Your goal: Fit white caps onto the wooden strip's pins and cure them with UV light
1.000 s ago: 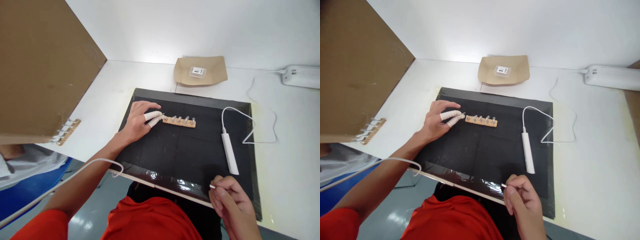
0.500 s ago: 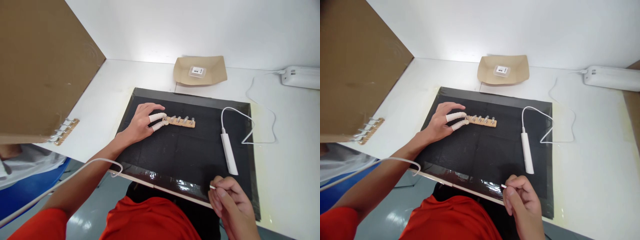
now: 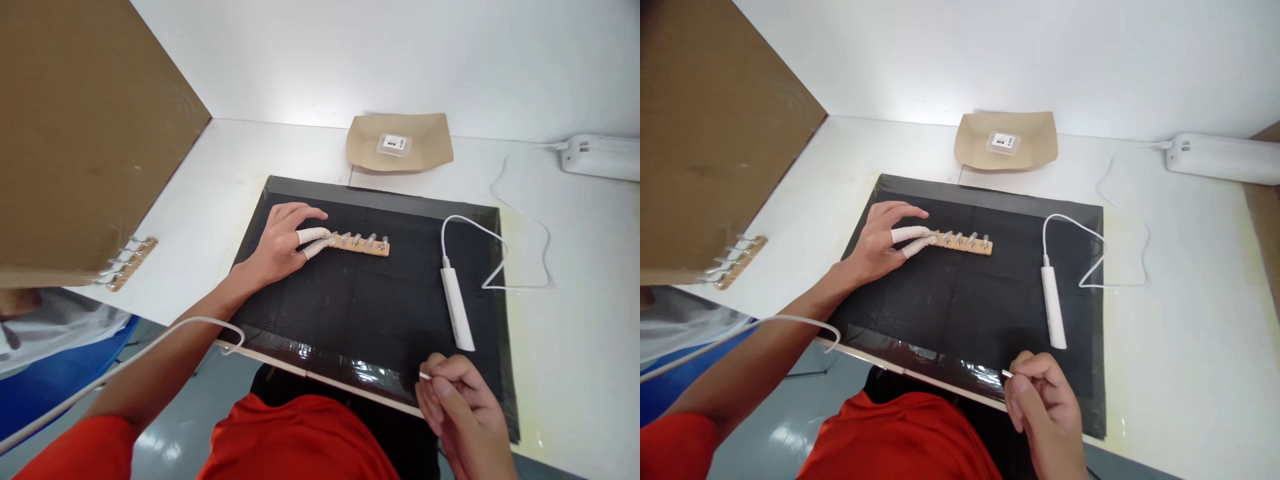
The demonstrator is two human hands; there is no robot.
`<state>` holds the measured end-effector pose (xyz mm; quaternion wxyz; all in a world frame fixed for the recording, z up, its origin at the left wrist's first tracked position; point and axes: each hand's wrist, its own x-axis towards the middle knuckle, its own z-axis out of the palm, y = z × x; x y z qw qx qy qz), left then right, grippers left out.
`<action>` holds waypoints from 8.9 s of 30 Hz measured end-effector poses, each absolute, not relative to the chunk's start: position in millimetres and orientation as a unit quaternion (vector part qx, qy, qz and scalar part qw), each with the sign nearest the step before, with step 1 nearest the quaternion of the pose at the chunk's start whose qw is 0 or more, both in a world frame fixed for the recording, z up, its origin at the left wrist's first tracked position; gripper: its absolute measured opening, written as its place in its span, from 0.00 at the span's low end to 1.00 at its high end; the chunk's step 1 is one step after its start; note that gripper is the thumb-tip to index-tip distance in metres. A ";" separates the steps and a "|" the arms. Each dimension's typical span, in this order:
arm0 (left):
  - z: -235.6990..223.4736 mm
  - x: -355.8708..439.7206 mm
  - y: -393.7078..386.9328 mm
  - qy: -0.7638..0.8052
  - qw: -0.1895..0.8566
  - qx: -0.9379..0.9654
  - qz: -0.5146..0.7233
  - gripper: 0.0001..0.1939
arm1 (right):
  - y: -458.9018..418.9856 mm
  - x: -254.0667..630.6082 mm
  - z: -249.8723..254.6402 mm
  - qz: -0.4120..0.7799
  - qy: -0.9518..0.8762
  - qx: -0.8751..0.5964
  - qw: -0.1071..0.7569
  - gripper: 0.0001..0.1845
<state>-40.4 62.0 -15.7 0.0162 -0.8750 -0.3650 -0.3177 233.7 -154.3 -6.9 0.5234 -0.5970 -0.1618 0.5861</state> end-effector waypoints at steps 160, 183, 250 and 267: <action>-20.8 -30.7 52.4 -0.397 0.026 -0.854 -0.336 0.03 | -158.2 243.1 -17.2 0.610 -0.183 -0.531 0.558 0.10; -6.1 -31.6 51.8 -0.354 0.131 -0.876 -0.301 0.06 | -159.7 243.1 -17.4 0.610 -0.184 -0.521 0.568 0.09; -0.8 -31.3 58.5 -0.393 -0.006 -0.881 -0.262 0.05 | -159.3 243.5 -16.1 0.618 -0.167 -0.511 0.573 0.10; 13.8 -41.8 64.3 -0.362 -0.061 -0.917 -0.155 0.34 | -156.9 242.8 -15.0 0.617 -0.168 -0.513 0.573 0.10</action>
